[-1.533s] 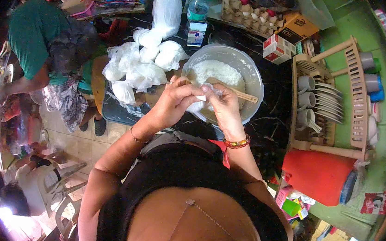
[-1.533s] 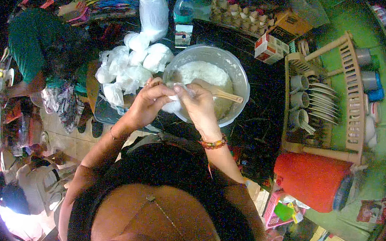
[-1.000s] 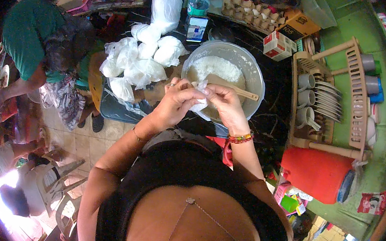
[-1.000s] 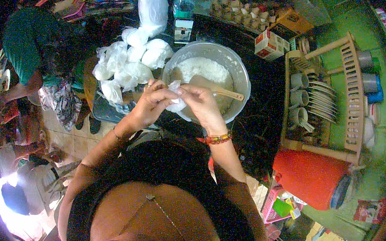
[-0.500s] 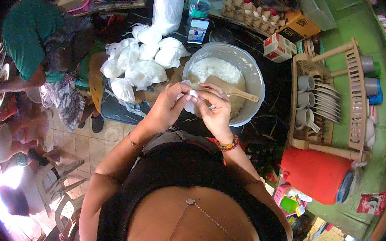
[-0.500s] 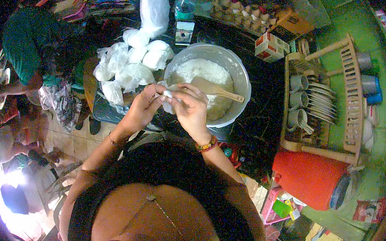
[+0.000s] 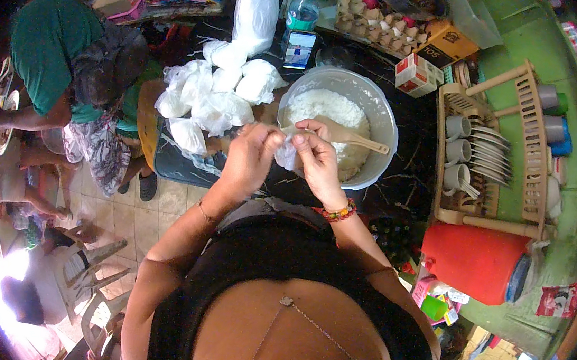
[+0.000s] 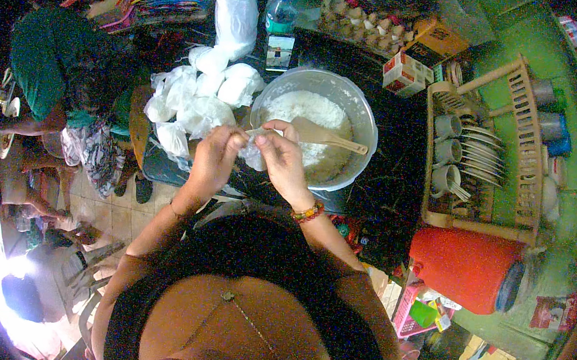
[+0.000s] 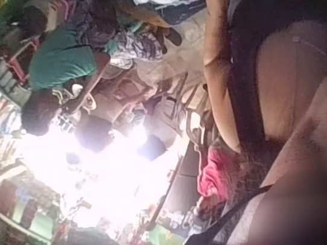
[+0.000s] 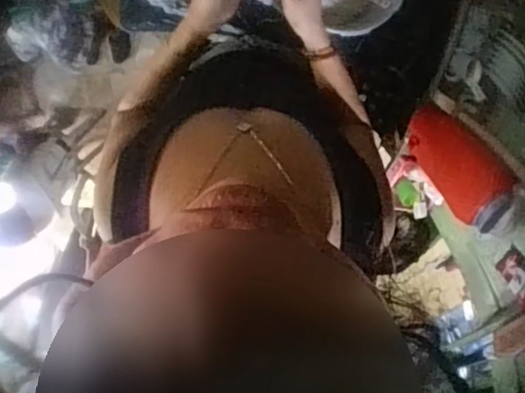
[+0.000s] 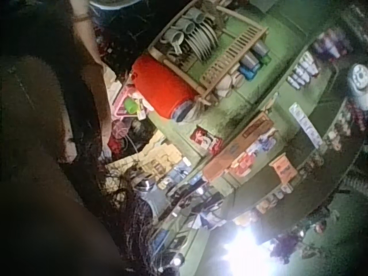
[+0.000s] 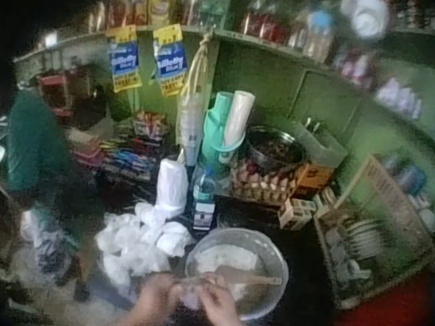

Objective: The person scoops a white substance from a large metal bowl into small plastic bags using a wooden spoon. They then tie the bags and place them on the counter. The person also moves a green plastic stool and a fan during the process.

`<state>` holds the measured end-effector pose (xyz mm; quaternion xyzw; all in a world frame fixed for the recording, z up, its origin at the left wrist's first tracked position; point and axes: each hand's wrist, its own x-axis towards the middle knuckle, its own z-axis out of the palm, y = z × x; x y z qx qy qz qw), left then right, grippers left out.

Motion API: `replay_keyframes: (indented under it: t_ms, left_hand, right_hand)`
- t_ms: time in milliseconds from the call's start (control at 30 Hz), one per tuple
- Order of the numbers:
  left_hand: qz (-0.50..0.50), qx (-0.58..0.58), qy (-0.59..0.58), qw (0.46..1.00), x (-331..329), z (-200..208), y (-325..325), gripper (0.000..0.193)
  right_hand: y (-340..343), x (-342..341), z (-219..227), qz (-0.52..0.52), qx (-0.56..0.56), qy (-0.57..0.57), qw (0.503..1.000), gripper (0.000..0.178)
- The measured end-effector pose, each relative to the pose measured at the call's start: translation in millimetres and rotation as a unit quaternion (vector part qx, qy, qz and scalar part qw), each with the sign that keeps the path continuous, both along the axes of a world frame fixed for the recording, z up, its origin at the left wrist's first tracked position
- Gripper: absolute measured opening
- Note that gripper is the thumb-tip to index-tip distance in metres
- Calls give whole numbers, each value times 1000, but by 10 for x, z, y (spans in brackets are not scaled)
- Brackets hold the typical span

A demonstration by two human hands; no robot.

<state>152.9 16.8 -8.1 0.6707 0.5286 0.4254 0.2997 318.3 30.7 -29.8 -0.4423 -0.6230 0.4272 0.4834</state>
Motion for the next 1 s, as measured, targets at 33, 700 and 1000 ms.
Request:
replay_keyframes:
  t_ms: [33, 700, 1000]
  left_hand:
    - [-16, 5, -45, 999, 58, 82, -57, 22]
    - [43, 236, 72, 968, -378, 930, 520, 6]
    - [159, 9, 231, 960, -1462, -106, 848, 9]
  right_hand:
    - [-4, -13, -9, -2, -10, 13, 1000, 22]
    - [-223, -155, 778, 4, 180, -219, 959, 38]
    - [-530, 292, 450, -87, 69, -261, 959, 16]
